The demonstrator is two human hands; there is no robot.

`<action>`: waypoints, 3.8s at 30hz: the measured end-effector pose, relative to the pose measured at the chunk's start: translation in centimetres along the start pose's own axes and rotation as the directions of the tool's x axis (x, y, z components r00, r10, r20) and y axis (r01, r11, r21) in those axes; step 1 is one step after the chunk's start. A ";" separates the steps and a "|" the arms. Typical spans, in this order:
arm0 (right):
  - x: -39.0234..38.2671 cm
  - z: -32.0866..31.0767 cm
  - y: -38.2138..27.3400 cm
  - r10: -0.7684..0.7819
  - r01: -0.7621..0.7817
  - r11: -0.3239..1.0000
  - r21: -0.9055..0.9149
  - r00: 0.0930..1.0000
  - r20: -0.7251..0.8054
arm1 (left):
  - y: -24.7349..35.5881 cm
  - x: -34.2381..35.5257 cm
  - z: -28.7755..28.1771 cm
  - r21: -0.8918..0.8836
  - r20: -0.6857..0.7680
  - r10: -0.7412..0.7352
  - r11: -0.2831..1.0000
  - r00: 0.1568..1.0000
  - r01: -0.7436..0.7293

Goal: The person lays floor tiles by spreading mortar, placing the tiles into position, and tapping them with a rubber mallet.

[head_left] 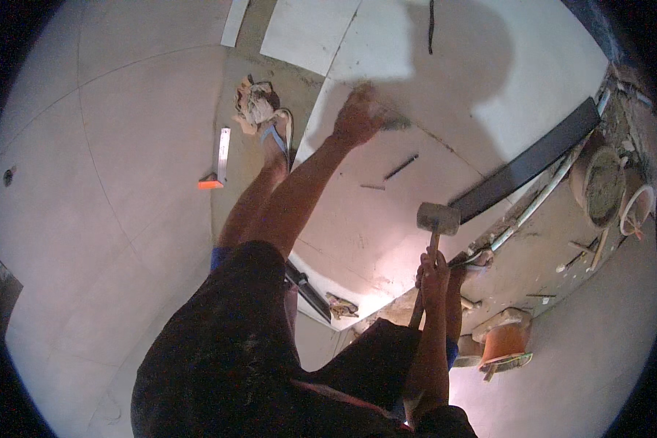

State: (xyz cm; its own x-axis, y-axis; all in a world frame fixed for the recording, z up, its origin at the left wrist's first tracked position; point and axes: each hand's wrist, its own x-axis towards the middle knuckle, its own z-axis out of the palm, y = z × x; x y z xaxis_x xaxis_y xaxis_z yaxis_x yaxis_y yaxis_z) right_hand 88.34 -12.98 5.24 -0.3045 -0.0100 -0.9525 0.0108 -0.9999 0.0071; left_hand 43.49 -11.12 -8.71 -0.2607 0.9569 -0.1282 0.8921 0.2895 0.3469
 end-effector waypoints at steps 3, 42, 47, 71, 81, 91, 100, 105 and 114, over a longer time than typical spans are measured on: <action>0.6 0.8 0.9 -0.215 0.175 0.916 -0.361 0.974 -0.073 | -4.6 3.3 -1.9 -0.082 -0.154 -0.147 0.987 0.977 0.135; 17.9 46.1 -11.9 -0.884 0.458 -0.303 -0.836 0.193 0.426 | -29.2 16.8 -5.9 0.199 -0.585 0.024 0.973 0.811 0.115; 23.0 46.4 -13.1 -0.819 0.282 -0.500 -0.819 0.154 0.553 | -28.6 16.6 -6.2 0.194 -0.531 0.039 0.978 0.846 0.077; 26.4 50.2 -16.5 -0.868 0.376 -0.382 -0.844 0.166 0.467 | -27.2 16.0 -8.4 0.027 -0.423 -0.074 0.995 0.903 0.095; 27.1 53.2 -20.5 -0.867 0.339 -0.411 -0.847 0.143 0.477 | -28.2 18.9 -8.4 0.021 -0.485 -0.003 1.000 0.874 0.015; 28.6 56.5 -25.6 -0.877 0.348 -0.355 -0.868 0.197 0.438 | -27.3 24.2 -9.7 0.027 -0.386 -0.076 0.995 0.919 0.094; 29.3 60.6 -29.3 -0.888 0.392 -0.349 -0.851 0.152 0.434 | -27.3 24.1 -10.1 -0.013 -0.414 -0.073 0.997 0.907 0.075; 29.7 61.6 -31.7 -0.887 0.437 -0.373 -0.818 0.088 0.452 | -27.5 24.7 -9.8 -0.020 -0.483 -0.020 1.000 0.875 0.012; 31.0 64.6 -36.6 -0.877 0.469 -0.442 -0.765 -0.044 0.479 | -30.3 35.5 -11.6 0.055 -0.510 0.006 0.998 0.860 0.025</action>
State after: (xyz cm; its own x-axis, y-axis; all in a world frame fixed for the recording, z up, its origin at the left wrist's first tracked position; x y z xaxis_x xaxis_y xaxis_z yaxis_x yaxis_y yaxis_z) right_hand 16.93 22.73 -4.87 -0.4524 0.8731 0.1818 0.5811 0.4432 -0.6825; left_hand 2.99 14.36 -13.03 -0.4068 0.8370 0.3661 0.9042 0.3117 0.2921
